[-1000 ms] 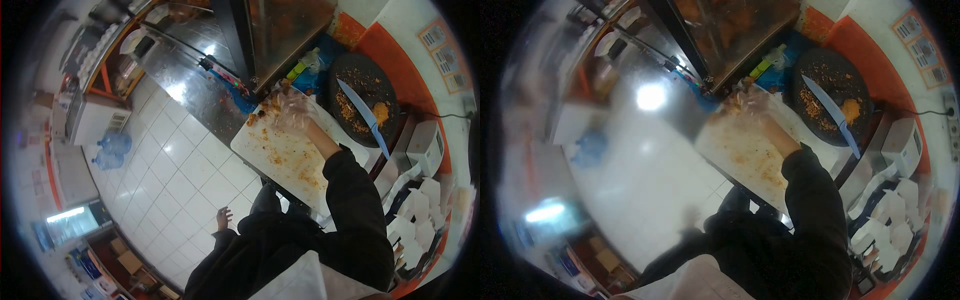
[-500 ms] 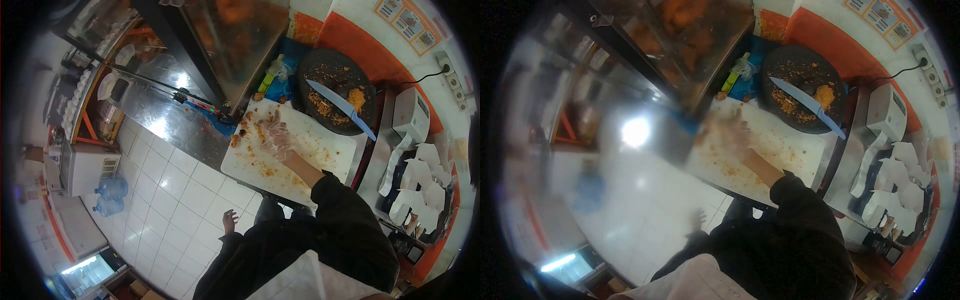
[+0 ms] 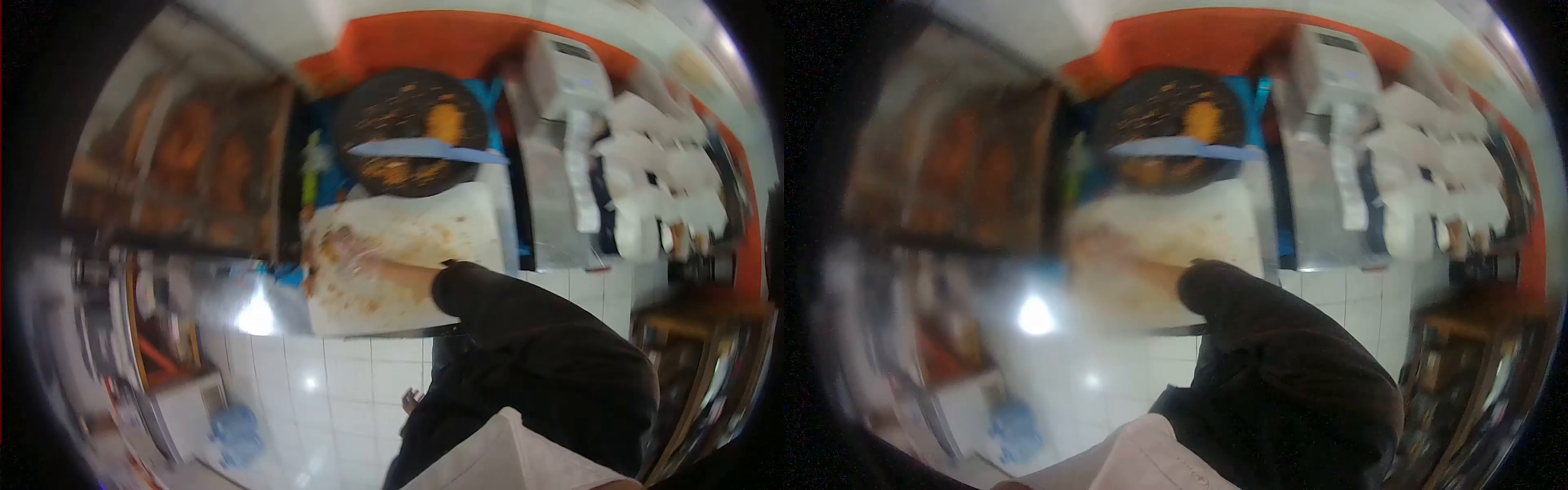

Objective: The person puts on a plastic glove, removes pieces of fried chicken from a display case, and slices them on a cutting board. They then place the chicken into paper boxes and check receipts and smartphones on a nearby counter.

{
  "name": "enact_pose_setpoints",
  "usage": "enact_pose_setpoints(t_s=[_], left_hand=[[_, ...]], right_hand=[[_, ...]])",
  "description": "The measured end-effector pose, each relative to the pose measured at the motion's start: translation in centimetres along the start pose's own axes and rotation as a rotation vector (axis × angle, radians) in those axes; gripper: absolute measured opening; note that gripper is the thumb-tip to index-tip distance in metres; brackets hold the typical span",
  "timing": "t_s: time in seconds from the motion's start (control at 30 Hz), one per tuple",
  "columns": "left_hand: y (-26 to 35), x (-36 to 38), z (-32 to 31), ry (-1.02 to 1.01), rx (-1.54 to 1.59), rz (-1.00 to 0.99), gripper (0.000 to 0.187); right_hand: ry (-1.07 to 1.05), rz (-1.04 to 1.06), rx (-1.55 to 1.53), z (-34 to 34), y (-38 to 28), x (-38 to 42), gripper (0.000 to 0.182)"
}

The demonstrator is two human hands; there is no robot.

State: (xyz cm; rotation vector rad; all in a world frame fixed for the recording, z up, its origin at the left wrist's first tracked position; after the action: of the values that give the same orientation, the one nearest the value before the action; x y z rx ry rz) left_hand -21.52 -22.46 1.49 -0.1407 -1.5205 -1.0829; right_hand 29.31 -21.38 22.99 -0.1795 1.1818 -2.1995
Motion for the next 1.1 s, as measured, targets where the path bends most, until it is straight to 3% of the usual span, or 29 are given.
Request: enact_pose_setpoints(t_s=[0.07, 0.13, 0.17, 0.23, 0.27, 0.33, 0.43, 0.53, 0.6, 0.67, 0.73, 0.83, 0.87, 0.93, 1.07, 1.1], left_hand=[[0.9, -0.1, 0.0, -0.043, -0.091, 0.036, 0.029], [2.3, -0.5, -0.8, -0.07, -0.154, 0.028, 0.029], [3.1, -0.7, -1.4, -0.081, -0.177, 0.017, 0.029], [4.4, -1.0, -2.7, -0.103, -0.216, -0.007, 0.03], [4.9, -1.0, -3.4, -0.11, -0.236, -0.016, 0.03], [5.8, -0.7, -4.9, -0.124, -0.257, -0.032, 0.03], [7.2, -0.5, -8.1, -0.141, -0.28, -0.062, 0.031], [7.5, 0.2, -11.1, -0.145, -0.294, -0.071, 0.031], [7.8, 0.7, -12.9, -0.137, -0.296, -0.076, 0.032], [7.7, 1.5, -14.6, -0.12, -0.302, -0.077, 0.032], [7.5, 2.5, -15.7, -0.099, -0.309, -0.071, 0.033], [6.7, 3.9, -16.5, -0.064, -0.313, -0.061, 0.033], [6.5, 4.2, -16.2, -0.053, -0.32, -0.059, 0.034], [6.4, 5.3, -14.8, -0.033, -0.339, -0.052, 0.034], [7.1, 7.9, -10.4, -0.027, -0.391, -0.062, 0.035], [7.0, 8.2, -9.5, -0.038, -0.405, -0.069, 0.035]], right_hand=[[0.316, 0.095, -0.357, -7.6, 8.6, -1.9, 0.07], [-0.242, -0.388, -1.132, 2.0, 1.4, -0.6, 0.059], [-0.209, -0.386, -1.129, 4.2, 0.9, -0.4, 0.059], [-0.307, -0.537, -1.638, 6.2, -0.2, 0.2, 0.05], [-0.427, -0.33, -1.942, 11.1, -2.7, 3.4, 0.044], [-0.222, -0.56, -1.731, 21.3, -5.0, 9.2, 0.047], [-0.213, -0.29, -1.64, 31.7, -2.1, 16.0, 0.07], [-0.009, 0.068, -1.442, 40.4, 3.6, 23.3, 0.069], [0.143, -0.216, -1.383, 46.6, 3.1, 30.8, 0.075], [0.192, -0.37, -1.671, 48.9, 7.0, 37.8, 0.073], [0.55, -0.311, -1.436, 52.7, 4.2, 41.8, 0.077], [0.803, -0.345, -1.382, 55.6, 3.6, 46.1, 0.083], [0.798, -0.354, -1.387, 56.8, 4.4, 46.7, 0.083], [0.964, -0.411, -1.193, 59.1, 5.9, 48.3, 0.083], [0.873, -0.357, -1.051, 66.0, 9.8, 47.1, 0.079], [0.882, -0.463, -0.969, 67.4, 10.3, 46.2, 0.077]])
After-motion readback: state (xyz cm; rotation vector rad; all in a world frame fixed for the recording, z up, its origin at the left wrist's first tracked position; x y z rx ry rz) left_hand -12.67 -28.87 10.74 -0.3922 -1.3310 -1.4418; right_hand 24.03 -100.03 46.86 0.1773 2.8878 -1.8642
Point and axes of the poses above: each hand's wrist, its own x-axis away from the middle knuckle, its own z-axis out of the back of the hand, y = z × x, the point moved 4 cm from there along -x, towards the middle knuckle, and after that the axes turned 1 degree about -z, right-handed, at the moved point
